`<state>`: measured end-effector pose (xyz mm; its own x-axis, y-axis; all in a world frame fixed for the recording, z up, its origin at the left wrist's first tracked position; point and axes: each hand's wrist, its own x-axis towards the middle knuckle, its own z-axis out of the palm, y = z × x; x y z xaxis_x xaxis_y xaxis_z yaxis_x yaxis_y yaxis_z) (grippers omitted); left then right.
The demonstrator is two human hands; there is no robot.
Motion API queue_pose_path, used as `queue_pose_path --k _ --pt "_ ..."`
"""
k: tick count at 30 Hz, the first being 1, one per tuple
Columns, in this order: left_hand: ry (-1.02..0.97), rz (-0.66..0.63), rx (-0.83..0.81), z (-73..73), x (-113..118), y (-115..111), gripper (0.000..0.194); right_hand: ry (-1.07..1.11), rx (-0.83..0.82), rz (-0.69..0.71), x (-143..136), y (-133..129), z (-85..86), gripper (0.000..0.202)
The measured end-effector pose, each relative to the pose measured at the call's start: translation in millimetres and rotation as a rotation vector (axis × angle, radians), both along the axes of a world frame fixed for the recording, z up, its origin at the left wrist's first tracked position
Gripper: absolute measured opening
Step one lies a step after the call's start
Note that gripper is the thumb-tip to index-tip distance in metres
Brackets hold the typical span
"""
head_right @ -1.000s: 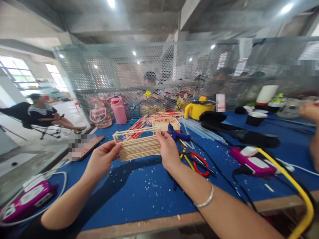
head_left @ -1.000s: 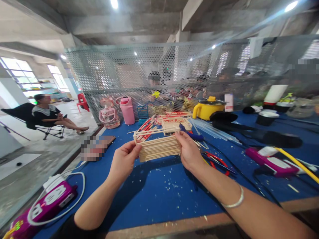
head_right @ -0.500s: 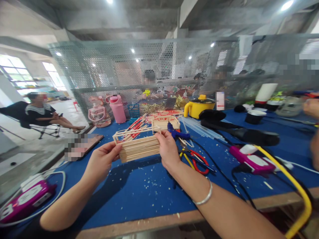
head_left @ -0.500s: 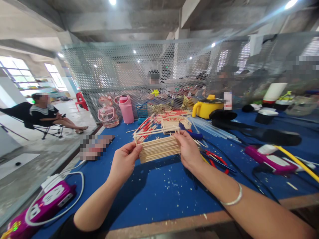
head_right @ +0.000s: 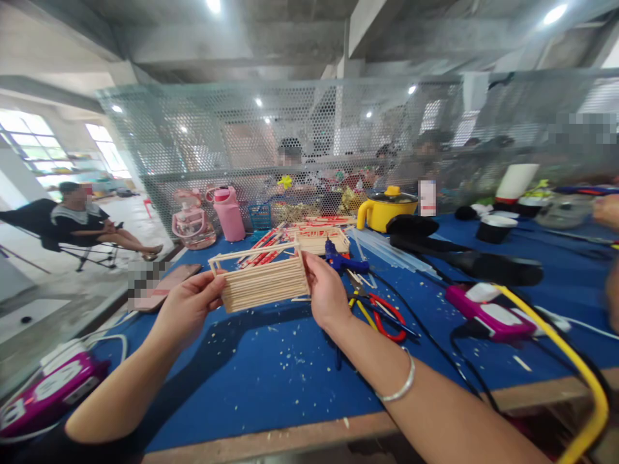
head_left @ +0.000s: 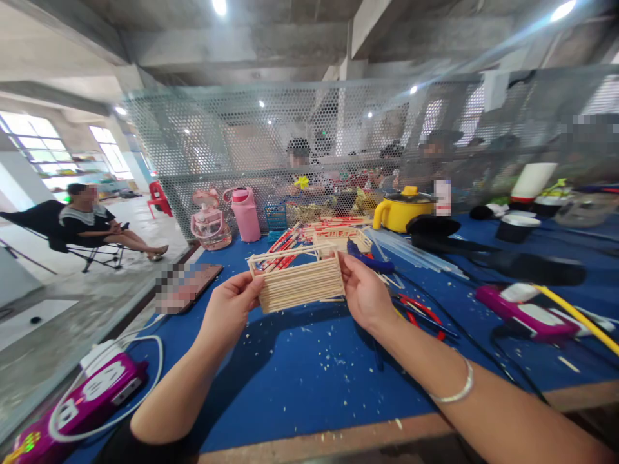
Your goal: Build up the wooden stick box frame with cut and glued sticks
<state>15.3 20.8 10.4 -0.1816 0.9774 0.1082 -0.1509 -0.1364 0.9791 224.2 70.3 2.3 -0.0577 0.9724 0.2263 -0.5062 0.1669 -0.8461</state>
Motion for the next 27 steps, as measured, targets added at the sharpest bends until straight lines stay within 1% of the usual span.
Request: queue_pose_path --k 3,7,10,15,21,23,27 --pt "0.045 0.017 0.012 -0.9 -3.3 1.1 0.046 -0.037 -0.022 0.026 2.9 0.4 1.2 0.024" --pt "0.137 0.028 0.043 -6.0 -9.8 4.1 0.042 -0.121 -0.046 0.028 6.9 1.8 0.5 0.029" --pt "0.155 0.018 0.072 -8.7 -13.4 6.3 0.041 -0.184 -0.058 0.021 9.6 3.5 1.3 0.029" --pt "0.22 0.029 0.08 -7.8 -16.5 7.3 0.041 -0.251 -0.077 0.037 14.0 4.7 7.0 0.032" --pt "0.153 -0.027 0.055 -4.0 -16.1 6.6 0.039 -0.262 -0.068 0.058 14.4 0.7 15.0 0.03" --pt "0.142 -0.028 0.051 -3.3 -15.8 6.5 0.04 -0.253 -0.068 0.035 16.0 0.7 16.6 0.028" --pt "0.161 0.004 0.041 -3.5 -17.7 7.2 0.041 -0.199 -0.05 -0.074 26.3 6.0 20.6 0.025"
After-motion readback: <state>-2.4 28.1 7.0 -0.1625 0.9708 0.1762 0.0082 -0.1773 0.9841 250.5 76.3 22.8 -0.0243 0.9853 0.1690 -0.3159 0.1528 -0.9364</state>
